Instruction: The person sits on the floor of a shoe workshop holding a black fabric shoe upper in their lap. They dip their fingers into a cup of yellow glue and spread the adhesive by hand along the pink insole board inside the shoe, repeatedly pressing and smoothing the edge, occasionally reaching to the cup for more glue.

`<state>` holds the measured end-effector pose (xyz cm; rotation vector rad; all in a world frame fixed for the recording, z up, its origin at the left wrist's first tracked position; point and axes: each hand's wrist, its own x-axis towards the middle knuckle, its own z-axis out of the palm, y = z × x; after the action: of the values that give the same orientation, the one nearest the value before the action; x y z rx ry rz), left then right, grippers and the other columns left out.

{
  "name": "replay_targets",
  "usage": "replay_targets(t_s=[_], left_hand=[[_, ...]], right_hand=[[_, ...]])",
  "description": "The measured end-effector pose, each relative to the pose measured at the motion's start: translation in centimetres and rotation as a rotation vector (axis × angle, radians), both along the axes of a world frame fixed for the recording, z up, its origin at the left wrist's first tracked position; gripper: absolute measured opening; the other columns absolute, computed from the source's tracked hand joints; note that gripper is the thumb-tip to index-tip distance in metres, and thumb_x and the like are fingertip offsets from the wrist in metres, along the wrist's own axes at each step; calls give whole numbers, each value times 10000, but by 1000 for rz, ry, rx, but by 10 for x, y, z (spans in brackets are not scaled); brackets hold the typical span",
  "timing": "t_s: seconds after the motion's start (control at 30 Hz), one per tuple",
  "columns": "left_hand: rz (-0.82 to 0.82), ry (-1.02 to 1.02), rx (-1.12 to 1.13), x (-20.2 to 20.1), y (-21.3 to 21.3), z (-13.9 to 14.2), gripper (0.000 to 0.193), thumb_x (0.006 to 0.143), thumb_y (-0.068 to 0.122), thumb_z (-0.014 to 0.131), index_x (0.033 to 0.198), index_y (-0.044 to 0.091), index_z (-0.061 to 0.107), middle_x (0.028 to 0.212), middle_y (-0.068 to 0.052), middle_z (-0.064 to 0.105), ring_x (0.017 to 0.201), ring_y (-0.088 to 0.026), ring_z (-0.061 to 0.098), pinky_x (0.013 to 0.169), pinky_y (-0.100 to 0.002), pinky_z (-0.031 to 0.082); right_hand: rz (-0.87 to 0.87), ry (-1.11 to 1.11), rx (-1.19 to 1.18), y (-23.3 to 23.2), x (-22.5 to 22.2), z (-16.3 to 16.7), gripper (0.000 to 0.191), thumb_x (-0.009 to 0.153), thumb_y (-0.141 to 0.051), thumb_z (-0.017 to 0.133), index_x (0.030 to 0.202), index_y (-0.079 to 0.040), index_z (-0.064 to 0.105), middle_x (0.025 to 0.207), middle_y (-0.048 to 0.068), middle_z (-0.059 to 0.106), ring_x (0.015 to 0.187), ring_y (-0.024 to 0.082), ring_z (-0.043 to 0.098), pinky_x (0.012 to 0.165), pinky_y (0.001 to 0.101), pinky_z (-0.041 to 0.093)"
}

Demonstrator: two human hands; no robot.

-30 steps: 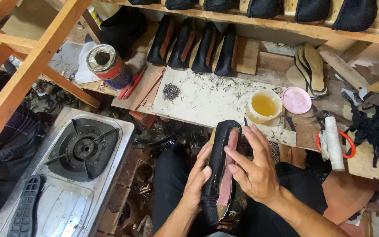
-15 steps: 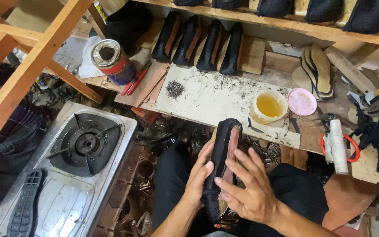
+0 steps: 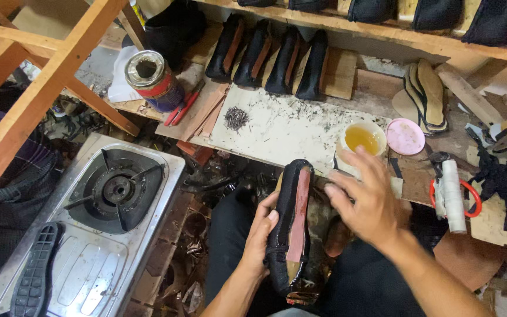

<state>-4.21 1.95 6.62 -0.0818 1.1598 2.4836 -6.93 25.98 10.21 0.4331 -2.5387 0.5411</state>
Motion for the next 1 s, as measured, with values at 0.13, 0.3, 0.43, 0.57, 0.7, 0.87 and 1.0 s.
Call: replay_targets(t_s=[0.13, 0.3, 0.43, 0.57, 0.7, 0.87, 1.0], left_hand=[[5, 9, 33, 0, -1, -1, 703, 942, 370, 576, 1521, 13, 399, 1413, -130, 550, 1264, -211, 549, 1075, -366, 432], [-18, 18, 102, 3, -5, -6, 786, 942, 415, 564, 1584, 35, 317, 1576, -129, 437, 1418, -231, 461, 1173, -382, 348], [-8, 43, 151, 3, -9, -11, 803, 955, 422, 532, 1607, 34, 268, 1677, -120, 302, 1508, -251, 349, 1224, -400, 270], [33, 140, 12, -1, -6, -13, 778, 987, 432, 475, 1582, -44, 317, 1738, -69, 163, 1576, -216, 234, 1252, -383, 214], [13, 143, -1, -2, 2, -12, 757, 977, 414, 451, 1581, -19, 306, 1738, -77, 127, 1577, -245, 219, 1249, -398, 216], [-19, 285, -108, -2, 5, -10, 733, 990, 388, 446, 1571, -47, 346, 1753, -113, 122, 1603, -254, 184, 1267, -401, 199], [-37, 270, -139, -1, 3, -7, 735, 973, 381, 445, 1566, -41, 348, 1749, -121, 113, 1597, -262, 185, 1259, -403, 205]], right_hand=[[-181, -68, 77, 39, -55, -9, 439, 878, -399, 765, 1209, -112, 754, 1571, 184, 485, 1490, 408, 391, 1231, 576, 281], [-250, -171, 202, 65, -84, -21, 556, 775, -513, 790, 1111, -70, 793, 1551, 229, 422, 1389, 492, 330, 1073, 652, 217], [-250, -151, 119, 72, -79, -23, 399, 917, -458, 722, 946, -71, 816, 1539, 151, 518, 1462, 437, 406, 1220, 548, 278], [-101, -185, -215, 32, -37, -3, 345, 1024, -348, 637, 820, -94, 749, 1443, 85, 664, 1487, 353, 529, 1282, 448, 365], [279, -190, -412, -40, 43, 7, 217, 887, -202, 625, 1024, -94, 753, 1539, 206, 453, 1478, 405, 385, 1219, 512, 343], [369, -37, -170, -68, 68, 11, 339, 907, -257, 665, 1216, -145, 748, 1541, 186, 432, 1499, 429, 323, 1223, 607, 240], [418, -32, -173, -64, 66, 13, 316, 937, -285, 659, 1218, -180, 759, 1550, 147, 448, 1520, 411, 320, 1267, 602, 214]])
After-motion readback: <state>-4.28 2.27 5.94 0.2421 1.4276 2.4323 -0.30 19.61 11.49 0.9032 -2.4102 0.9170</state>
